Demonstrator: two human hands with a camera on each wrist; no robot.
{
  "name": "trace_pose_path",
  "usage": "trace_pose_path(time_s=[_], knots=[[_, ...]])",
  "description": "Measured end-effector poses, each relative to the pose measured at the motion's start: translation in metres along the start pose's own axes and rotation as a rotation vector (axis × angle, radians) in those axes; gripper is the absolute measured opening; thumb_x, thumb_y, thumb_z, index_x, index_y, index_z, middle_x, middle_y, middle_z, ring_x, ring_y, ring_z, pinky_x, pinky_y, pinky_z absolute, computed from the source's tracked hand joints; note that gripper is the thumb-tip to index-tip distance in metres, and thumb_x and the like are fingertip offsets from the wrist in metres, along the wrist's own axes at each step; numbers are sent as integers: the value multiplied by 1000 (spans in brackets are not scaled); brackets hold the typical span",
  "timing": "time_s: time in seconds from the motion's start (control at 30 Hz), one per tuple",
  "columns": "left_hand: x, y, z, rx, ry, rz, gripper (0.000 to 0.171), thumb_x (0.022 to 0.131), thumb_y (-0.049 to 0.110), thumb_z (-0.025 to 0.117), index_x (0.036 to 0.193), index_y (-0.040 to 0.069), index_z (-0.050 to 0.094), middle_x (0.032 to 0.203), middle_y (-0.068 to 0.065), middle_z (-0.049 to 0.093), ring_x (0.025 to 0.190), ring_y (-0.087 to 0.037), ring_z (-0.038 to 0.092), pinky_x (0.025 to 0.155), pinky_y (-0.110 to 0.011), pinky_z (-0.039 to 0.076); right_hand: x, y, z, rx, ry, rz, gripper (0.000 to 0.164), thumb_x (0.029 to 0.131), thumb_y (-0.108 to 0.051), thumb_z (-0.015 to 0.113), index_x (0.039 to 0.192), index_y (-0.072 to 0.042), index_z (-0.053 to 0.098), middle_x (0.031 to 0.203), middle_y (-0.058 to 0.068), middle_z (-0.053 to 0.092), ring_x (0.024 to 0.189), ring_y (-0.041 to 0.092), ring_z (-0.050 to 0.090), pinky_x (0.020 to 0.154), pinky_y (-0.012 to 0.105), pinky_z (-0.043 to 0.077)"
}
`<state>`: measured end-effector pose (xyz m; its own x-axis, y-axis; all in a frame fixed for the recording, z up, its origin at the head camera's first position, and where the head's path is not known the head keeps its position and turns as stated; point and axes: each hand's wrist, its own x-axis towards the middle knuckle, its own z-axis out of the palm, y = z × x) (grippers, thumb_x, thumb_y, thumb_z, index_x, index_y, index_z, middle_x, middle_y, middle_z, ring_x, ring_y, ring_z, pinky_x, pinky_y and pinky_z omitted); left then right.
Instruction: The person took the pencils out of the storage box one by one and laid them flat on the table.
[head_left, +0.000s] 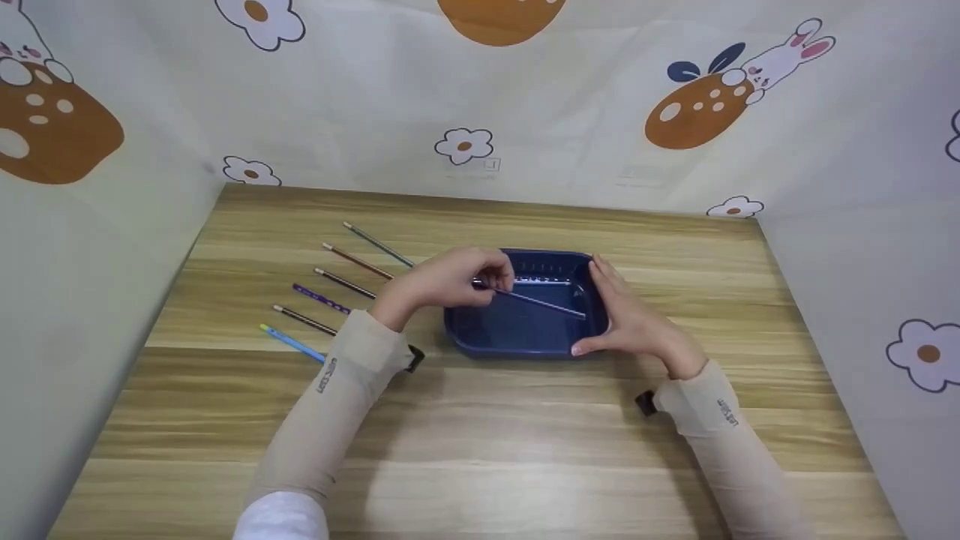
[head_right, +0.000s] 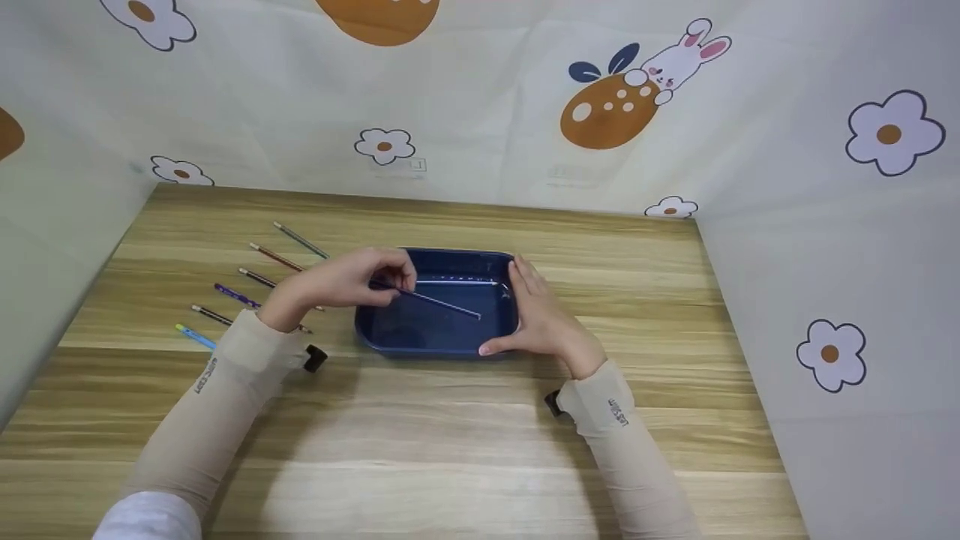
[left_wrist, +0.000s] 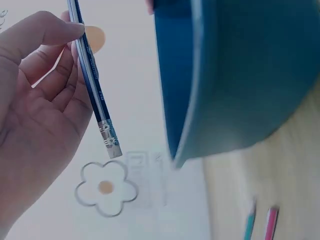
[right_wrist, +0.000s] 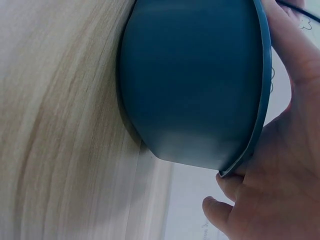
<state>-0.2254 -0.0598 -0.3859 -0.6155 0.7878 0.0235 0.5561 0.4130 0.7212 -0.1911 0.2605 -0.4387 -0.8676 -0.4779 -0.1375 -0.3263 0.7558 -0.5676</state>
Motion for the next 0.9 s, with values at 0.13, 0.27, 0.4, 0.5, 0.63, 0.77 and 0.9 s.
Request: trace_pose_path(time_s=[0.13,0.27,0.4,0.5,0.63,0.77,0.9], knots=[[-20,5,-7,0,-5,12,19,85,-4,57,100,5,65,100,-8,64,91,-19,58,84,-34,52,0,0,1,-5,-4,9,138,64,-48,90,158,3,3,167,23,-4,155,41,-2,124,58,9],[-42,9,-13,2,-9,5,19,86,-4,57,100,7,64,100,-6,63,90,-17,57,82,-32,52,0,0,1,-1,-12,16,138,65,-49,90,158,2,2,167,22,-5,155,40,-2,125,57,9],[-65,8,-19,34,10,-8,19,85,-4,58,98,8,65,99,-5,65,89,-15,58,81,-31,54,0,0,0,-2,-11,8,138,65,-50,89,158,3,2,167,22,-5,155,39,-3,125,57,9],[-82,3,-23,52,38,-23,21,83,-5,59,97,8,66,97,-3,66,90,-14,61,81,-31,55,0,0,0,-9,-8,4,139,65,-51,89,158,3,2,167,22,-6,155,39,-3,125,57,9],[-109,-5,-24,78,76,-53,21,82,-6,61,96,9,67,95,-2,68,89,-13,63,81,-31,56,0,0,-1,-18,-5,5,140,64,-52,89,158,2,1,167,22,-5,155,39,-2,125,56,11],[-136,-16,-20,94,99,-100,20,83,-7,62,95,8,66,95,-2,68,89,-12,64,81,-30,57,0,-1,-1,-21,-1,3,139,64,-52,89,158,2,2,167,22,-3,155,39,0,124,57,13],[-161,-26,-14,87,107,-178,20,84,-7,62,96,9,66,96,-1,69,92,-14,64,84,-31,56,-1,0,0,-20,-2,0,139,64,-52,89,158,2,2,167,23,-3,155,40,-1,124,58,12]])
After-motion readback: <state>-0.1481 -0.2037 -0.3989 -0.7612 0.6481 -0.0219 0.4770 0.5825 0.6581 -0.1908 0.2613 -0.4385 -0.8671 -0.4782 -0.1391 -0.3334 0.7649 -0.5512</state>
